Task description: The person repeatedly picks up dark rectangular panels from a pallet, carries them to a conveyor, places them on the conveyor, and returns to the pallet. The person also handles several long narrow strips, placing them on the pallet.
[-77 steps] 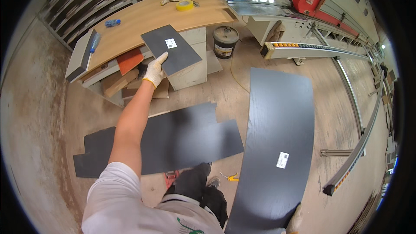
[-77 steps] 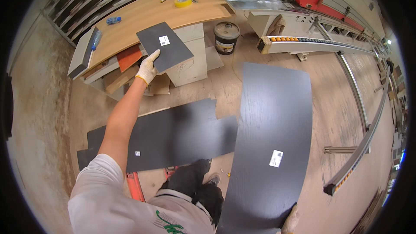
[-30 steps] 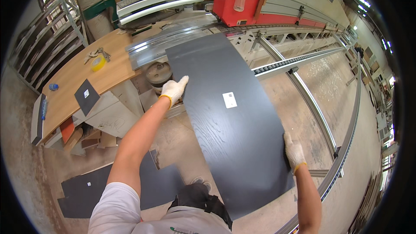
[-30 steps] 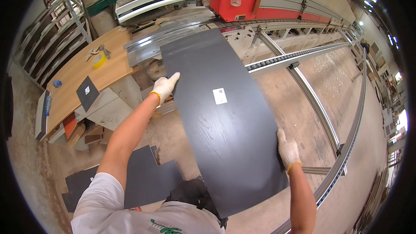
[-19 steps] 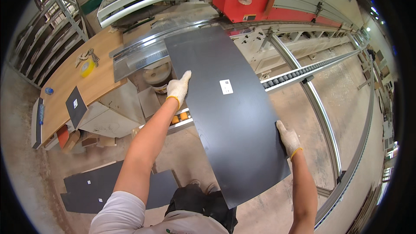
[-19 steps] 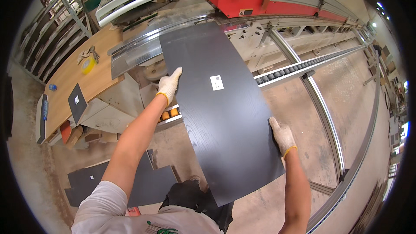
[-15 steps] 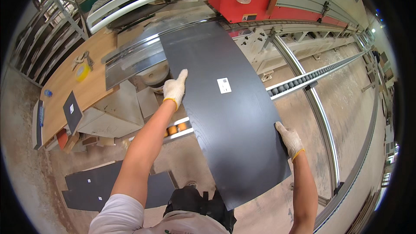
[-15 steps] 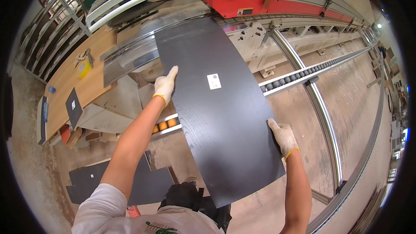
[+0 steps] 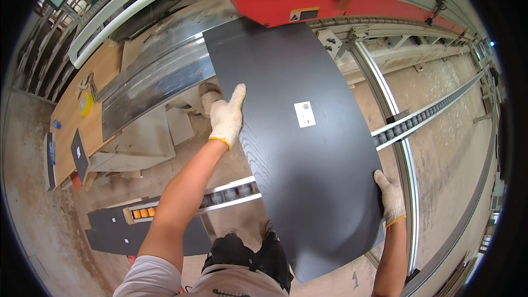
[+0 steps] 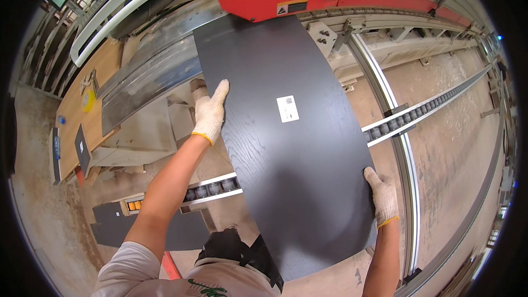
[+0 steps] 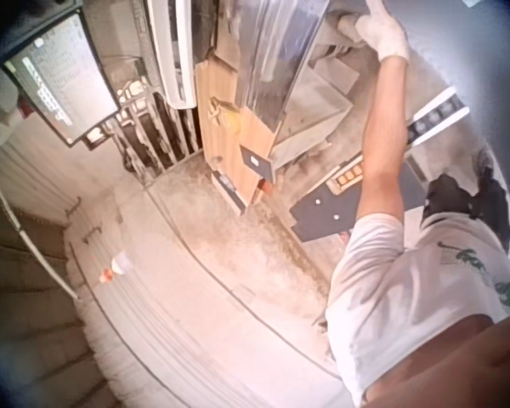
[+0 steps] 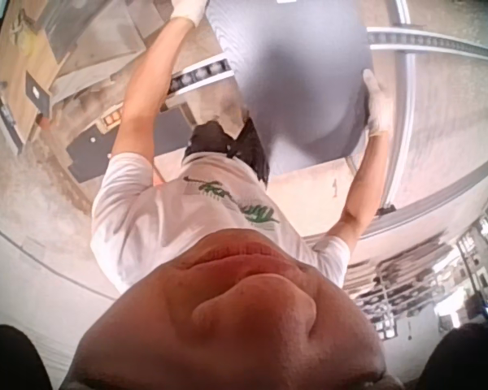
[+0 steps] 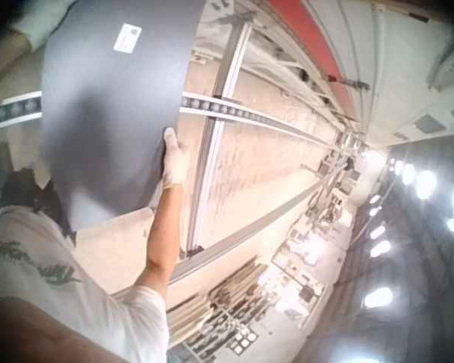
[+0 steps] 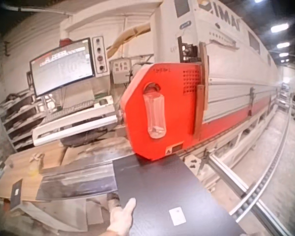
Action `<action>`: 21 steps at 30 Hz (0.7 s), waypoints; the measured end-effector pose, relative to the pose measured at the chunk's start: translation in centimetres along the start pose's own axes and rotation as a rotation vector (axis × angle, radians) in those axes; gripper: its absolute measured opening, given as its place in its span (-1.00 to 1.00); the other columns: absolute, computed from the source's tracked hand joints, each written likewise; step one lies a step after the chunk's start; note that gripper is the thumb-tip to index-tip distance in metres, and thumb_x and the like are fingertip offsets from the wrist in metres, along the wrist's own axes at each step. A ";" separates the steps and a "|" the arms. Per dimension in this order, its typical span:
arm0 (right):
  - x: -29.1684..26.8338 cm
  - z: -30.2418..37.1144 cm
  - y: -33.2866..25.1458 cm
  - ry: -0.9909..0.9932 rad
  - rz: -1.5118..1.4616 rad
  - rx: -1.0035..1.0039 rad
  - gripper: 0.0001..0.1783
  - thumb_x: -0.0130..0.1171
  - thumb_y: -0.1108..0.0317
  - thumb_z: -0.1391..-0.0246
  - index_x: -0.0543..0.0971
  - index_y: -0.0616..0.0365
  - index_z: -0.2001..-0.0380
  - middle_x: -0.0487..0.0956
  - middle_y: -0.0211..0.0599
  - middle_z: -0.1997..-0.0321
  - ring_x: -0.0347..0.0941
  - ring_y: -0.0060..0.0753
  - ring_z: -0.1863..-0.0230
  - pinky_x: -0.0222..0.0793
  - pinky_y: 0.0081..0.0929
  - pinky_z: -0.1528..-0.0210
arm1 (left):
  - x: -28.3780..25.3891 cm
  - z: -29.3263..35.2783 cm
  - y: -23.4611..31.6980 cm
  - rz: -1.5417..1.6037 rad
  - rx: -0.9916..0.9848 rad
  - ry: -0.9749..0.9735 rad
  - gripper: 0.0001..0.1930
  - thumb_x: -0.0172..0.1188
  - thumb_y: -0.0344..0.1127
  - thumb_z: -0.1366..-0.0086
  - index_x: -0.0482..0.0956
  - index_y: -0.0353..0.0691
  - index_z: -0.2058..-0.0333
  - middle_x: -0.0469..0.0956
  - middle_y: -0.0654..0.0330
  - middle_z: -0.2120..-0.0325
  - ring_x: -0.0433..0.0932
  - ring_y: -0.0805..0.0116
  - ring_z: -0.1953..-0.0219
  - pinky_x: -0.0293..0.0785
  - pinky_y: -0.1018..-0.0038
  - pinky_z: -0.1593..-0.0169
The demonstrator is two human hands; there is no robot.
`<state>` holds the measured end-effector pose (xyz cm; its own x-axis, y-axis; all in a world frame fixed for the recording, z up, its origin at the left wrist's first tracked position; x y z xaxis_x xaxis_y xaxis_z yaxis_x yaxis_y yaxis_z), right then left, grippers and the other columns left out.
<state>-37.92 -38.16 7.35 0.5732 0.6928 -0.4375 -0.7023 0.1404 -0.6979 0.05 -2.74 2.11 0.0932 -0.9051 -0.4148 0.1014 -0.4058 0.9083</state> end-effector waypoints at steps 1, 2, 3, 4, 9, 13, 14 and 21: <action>-1.2 -0.4 -0.3 0.009 -0.012 -0.013 -0.40 0.35 0.05 -0.34 0.71 0.58 0.03 0.78 -0.05 0.19 0.71 -0.31 0.24 0.61 -0.36 0.13 | 1.1 0.6 -0.3 -0.051 -0.106 -0.095 -0.13 0.39 0.44 -0.29 0.68 -0.55 0.45 0.57 0.10 0.55 0.57 0.12 0.42 0.53 0.06 0.18; -1.4 -0.9 -0.9 -0.064 -0.086 -0.111 -0.40 0.33 0.04 -0.34 0.72 0.57 0.04 0.79 -0.04 0.18 0.72 -0.32 0.26 0.61 -0.34 0.17 | 2.0 0.5 0.4 -0.135 -0.090 -0.112 -0.11 0.36 0.46 -0.30 0.69 -0.55 0.46 0.58 0.10 0.55 0.56 0.13 0.42 0.52 0.05 0.17; -2.6 -1.5 -0.7 -0.116 -0.043 -0.035 -0.40 0.27 0.08 -0.40 0.67 0.53 -0.11 0.78 -0.03 0.09 0.73 -0.25 0.16 0.60 -0.36 0.01 | 3.3 0.5 1.1 -0.204 -0.051 -0.162 -0.09 0.34 0.49 -0.30 0.70 -0.55 0.47 0.58 0.09 0.55 0.55 0.14 0.42 0.51 0.04 0.17; -3.4 -1.9 -0.5 -0.080 0.000 -0.027 -0.41 0.26 0.06 -0.39 0.68 0.50 -0.11 0.78 -0.01 0.07 0.74 -0.23 0.16 0.60 -0.32 0.00 | 4.0 0.6 1.2 -0.186 -0.095 -0.162 -0.08 0.31 0.51 -0.30 0.68 -0.54 0.51 0.57 0.10 0.56 0.51 0.19 0.43 0.50 0.06 0.19; -7.0 -2.1 -2.8 0.183 0.371 -0.119 -0.29 0.35 -0.17 -0.27 0.72 0.35 -0.10 0.79 0.05 0.06 0.75 -0.06 0.07 0.59 -0.23 -0.11 | 8.9 0.9 2.1 0.068 -0.124 -0.170 -0.10 0.38 0.44 -0.28 0.66 -0.60 0.47 0.59 0.01 0.53 0.50 0.26 0.44 0.53 0.14 0.22; -3.6 2.4 -5.9 0.491 0.948 -0.247 -0.36 0.35 -0.08 -0.24 0.61 0.20 -0.17 0.60 0.05 -0.25 0.53 0.13 -0.31 0.44 -0.07 -0.40 | 12.4 1.4 5.6 -0.326 0.003 -0.207 0.03 0.10 0.60 -0.34 0.76 -0.57 0.08 0.74 -0.32 0.04 0.72 -0.17 -0.08 0.54 0.05 -0.24; -1.3 5.1 -5.7 0.505 0.966 -0.427 -0.39 0.36 0.02 -0.23 0.59 0.20 -0.20 0.55 0.06 -0.29 0.46 0.14 -0.36 0.36 -0.04 -0.45 | 13.5 1.8 7.4 -0.392 0.097 -0.277 0.07 -0.06 0.62 -0.37 0.70 -0.51 -0.11 0.62 -0.33 -0.20 0.56 -0.25 -0.34 0.39 0.03 -0.43; 12.8 27.8 7.8 -0.067 0.428 -1.317 -0.74 0.38 0.50 -0.19 0.70 0.18 0.03 0.74 -0.08 0.03 0.65 0.09 -0.02 0.53 -0.09 -0.14 | -0.6 24.0 5.8 -0.593 1.025 -0.339 -0.73 0.21 -0.12 -0.40 0.70 -0.21 0.18 0.68 -0.06 0.24 0.62 -0.16 0.07 0.63 0.05 0.07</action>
<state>-47.78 -8.57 12.07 0.3688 0.5495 -0.7497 0.1163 -0.8275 -0.5493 -23.20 -7.56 8.96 0.0201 -0.4722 -0.8812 -0.7982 -0.5384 0.2703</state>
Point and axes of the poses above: each hand's wrist, its own z-axis away from the middle knuckle, its own x-axis out of the palm, y = z × x, the point moved 6 cm from there along -z, towards the middle knuckle
